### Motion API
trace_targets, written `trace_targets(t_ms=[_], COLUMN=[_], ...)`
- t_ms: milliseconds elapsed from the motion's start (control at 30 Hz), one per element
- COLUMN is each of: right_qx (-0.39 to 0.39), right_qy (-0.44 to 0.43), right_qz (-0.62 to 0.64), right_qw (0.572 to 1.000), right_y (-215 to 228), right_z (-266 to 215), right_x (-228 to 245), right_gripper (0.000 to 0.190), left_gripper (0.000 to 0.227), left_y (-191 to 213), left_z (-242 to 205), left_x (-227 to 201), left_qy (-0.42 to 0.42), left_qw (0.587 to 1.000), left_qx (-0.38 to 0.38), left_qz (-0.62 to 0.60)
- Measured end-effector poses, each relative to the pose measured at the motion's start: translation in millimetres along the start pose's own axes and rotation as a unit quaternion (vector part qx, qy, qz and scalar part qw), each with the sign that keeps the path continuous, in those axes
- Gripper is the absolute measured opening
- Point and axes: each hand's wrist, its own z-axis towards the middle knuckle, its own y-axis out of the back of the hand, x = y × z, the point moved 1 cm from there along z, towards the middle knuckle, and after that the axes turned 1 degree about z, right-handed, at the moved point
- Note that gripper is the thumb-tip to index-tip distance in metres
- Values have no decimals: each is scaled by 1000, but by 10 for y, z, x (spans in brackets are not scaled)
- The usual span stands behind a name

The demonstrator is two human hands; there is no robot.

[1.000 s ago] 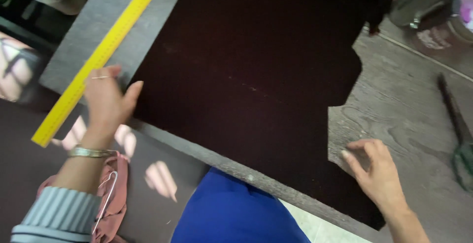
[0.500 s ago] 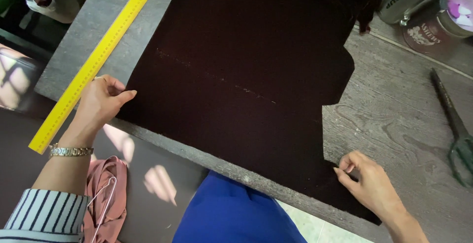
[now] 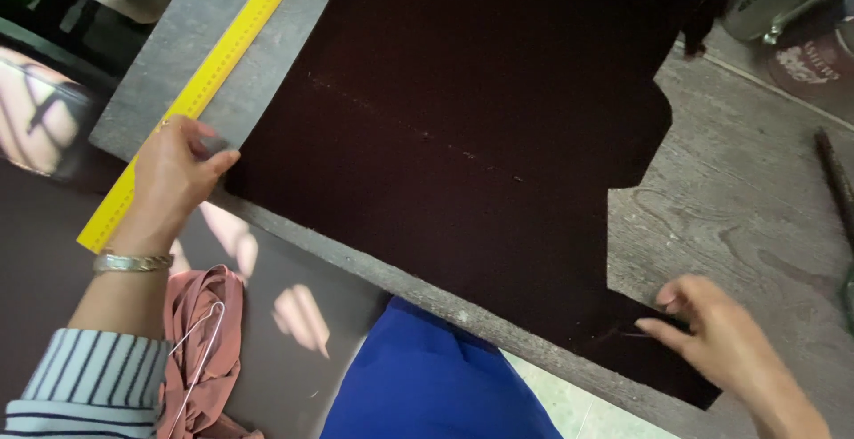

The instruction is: The person uses green-handled shears to cut a strip of brown fabric along a straight edge on a table. After cutting, the person smooths the fabric and uses a yellow ruler to measure and mark the material with a small tool.

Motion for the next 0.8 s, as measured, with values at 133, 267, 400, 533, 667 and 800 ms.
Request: trace_targets(t_ms=[133, 267, 400, 533, 667, 800], right_qx=[-237, -270, -278, -235, -218, -215], right_qy=[207, 354, 407, 383, 356, 350], right_qz=[22, -15, -26, -43, -98, -130], right_qw=[949, 895, 870, 893, 903, 903], right_y=[59, -84, -263, -473, -599, -646], right_z=[-88, -127, -293, -434, -424, -439], right_x=[372, 977, 1044, 837, 785, 735], right_gripper=[39, 57, 59, 75, 90, 91], left_gripper=[35, 50, 54, 57, 63, 64], left_y=[-52, -252, -513, -581, -625, -653], left_z=[-268, -656, -972, -1088, -1066, -1052], left_x=[-650, -1489, -1392, -1171, -1211, -1238], left_qy=[-315, -465, -620, -647, -660, -675], left_qw=[940, 882, 782, 753, 741, 726], left_qx=[-127, -49, 62, 100, 90, 102], left_qz=[31, 64, 24, 69, 89, 88])
